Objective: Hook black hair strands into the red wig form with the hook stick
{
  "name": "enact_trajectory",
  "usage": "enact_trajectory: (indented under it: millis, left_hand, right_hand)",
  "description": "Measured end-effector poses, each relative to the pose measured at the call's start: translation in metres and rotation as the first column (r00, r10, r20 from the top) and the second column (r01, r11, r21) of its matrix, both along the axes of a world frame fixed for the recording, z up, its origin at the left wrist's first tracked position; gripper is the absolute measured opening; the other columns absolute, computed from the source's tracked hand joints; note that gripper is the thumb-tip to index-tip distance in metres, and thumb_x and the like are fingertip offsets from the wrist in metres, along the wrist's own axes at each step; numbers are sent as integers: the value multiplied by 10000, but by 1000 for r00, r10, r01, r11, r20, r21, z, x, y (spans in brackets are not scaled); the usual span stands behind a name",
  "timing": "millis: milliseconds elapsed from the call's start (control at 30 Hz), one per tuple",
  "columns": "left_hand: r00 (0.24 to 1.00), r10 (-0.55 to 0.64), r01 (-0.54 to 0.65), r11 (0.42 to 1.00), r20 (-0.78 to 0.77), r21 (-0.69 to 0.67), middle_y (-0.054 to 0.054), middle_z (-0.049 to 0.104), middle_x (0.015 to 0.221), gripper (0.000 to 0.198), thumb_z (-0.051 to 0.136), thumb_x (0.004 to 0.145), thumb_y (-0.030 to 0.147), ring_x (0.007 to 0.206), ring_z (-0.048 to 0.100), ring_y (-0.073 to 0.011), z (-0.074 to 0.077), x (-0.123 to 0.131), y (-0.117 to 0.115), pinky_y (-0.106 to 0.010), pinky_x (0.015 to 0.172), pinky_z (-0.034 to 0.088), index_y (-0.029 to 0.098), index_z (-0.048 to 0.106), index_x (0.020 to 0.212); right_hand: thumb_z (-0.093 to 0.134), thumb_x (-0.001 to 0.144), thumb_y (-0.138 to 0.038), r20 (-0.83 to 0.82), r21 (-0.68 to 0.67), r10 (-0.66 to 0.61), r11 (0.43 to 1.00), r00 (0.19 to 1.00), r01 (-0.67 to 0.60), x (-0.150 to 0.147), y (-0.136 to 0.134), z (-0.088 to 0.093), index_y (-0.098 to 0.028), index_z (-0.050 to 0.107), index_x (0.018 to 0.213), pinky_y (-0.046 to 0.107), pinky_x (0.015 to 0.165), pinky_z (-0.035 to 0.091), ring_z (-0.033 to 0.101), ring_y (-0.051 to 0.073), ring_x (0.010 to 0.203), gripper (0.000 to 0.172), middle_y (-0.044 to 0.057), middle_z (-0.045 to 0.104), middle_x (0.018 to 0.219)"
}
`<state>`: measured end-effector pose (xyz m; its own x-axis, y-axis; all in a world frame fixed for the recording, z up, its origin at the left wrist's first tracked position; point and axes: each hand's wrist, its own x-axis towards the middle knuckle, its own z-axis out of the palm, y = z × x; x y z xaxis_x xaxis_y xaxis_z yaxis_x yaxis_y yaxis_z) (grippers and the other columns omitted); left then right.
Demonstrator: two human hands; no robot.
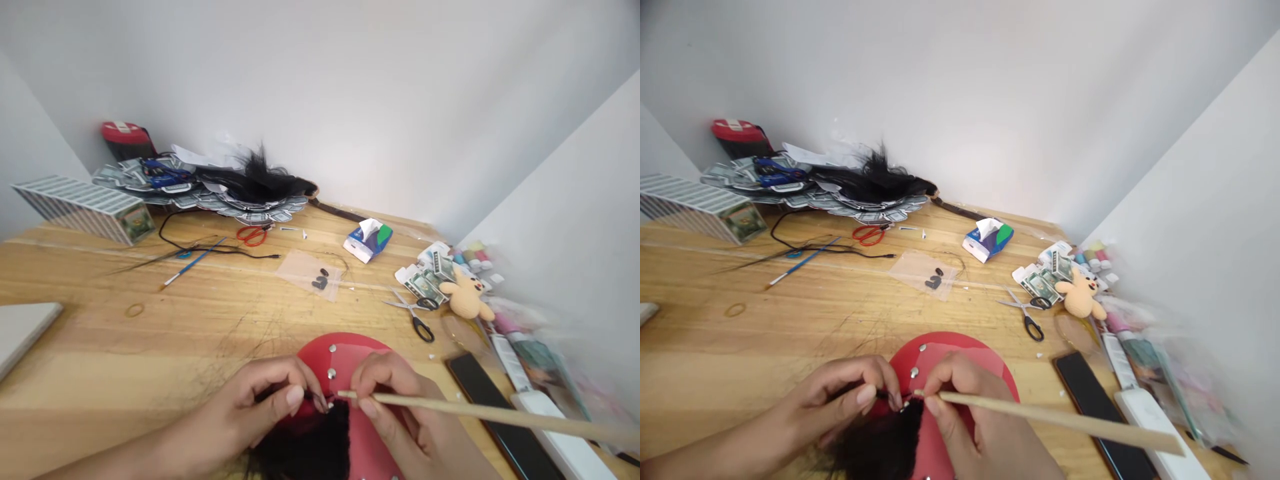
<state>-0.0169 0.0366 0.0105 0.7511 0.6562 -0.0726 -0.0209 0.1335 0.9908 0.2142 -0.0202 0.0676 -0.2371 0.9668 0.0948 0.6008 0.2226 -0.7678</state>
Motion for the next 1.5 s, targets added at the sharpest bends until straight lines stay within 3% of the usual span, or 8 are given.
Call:
enact_trajectory:
  millis: [100,200,433,533,733,1067,1400,1500]
  left_hand:
    - [1000,-9,9,1000,-6,-25,0,596,901,376,491,988,512,579,397,-79,0,2,1,-222,597,359,183,663,928]
    - [1000,-5,5,1000,-5,-24,-13,593,901,384,493,983,521,634,435,-99,1,3,3,-215,567,332,180,659,929]
    - [1000,-11,11,998,-2,-59,-7,575,900,382,503,977,526,521,351,-55,2,3,2,-196,443,230,174,652,957]
    - [1000,-6,7,997,18,-70,0,563,883,388,513,971,535,513,350,-46,4,3,3,-183,432,227,177,660,955]
    - [999,13,-10,995,31,-96,78,422,573,412,532,958,555,417,283,-35,6,2,10,-187,425,189,172,683,966]
    - [994,49,-34,987,94,-155,40,555,669,387,566,947,520,393,239,-9,2,-4,13,-206,418,141,153,691,942]
    - [992,75,-62,990,103,-126,72,435,546,359,581,948,502,401,258,-30,5,-7,14,-207,418,146,164,702,930]
    - [993,66,-56,993,95,-105,60,480,576,371,579,946,512,401,265,-24,7,-7,15,-200,409,152,165,709,925]
  right_hand:
    - [478,950,-176,25,29,-7,1000,1000,6,-1,1,1,-284,553,901,248,672,553,686,154,754,139,-17,677,834]
    - [477,952,-173,28,38,-10,999,1000,8,-1,1,0,-285,547,896,247,665,552,689,152,747,144,-19,679,833]
    - [451,991,-218,-68,9,-4,1000,998,4,0,-3,-6,-271,561,924,287,705,540,665,181,788,139,16,664,860]
    - [451,1008,-274,-115,-28,-45,999,992,42,1,-3,-8,-264,571,918,291,715,522,649,186,803,151,20,647,864]
    - [492,999,-261,-183,7,-26,1000,983,28,-2,3,-6,-263,603,900,229,660,479,630,146,737,149,-13,628,810]
    - [506,1000,-262,-187,51,-35,998,982,45,-6,1,-11,-255,624,878,220,627,465,627,142,704,170,-13,660,781]
    - [499,1007,-295,-185,-24,3,1000,983,-8,-3,2,-12,-248,616,894,242,686,483,637,155,765,169,0,656,825]
    - [490,1014,-287,-222,-30,26,999,975,-34,-2,3,-12,-256,610,923,246,699,486,640,155,781,153,-3,651,843]
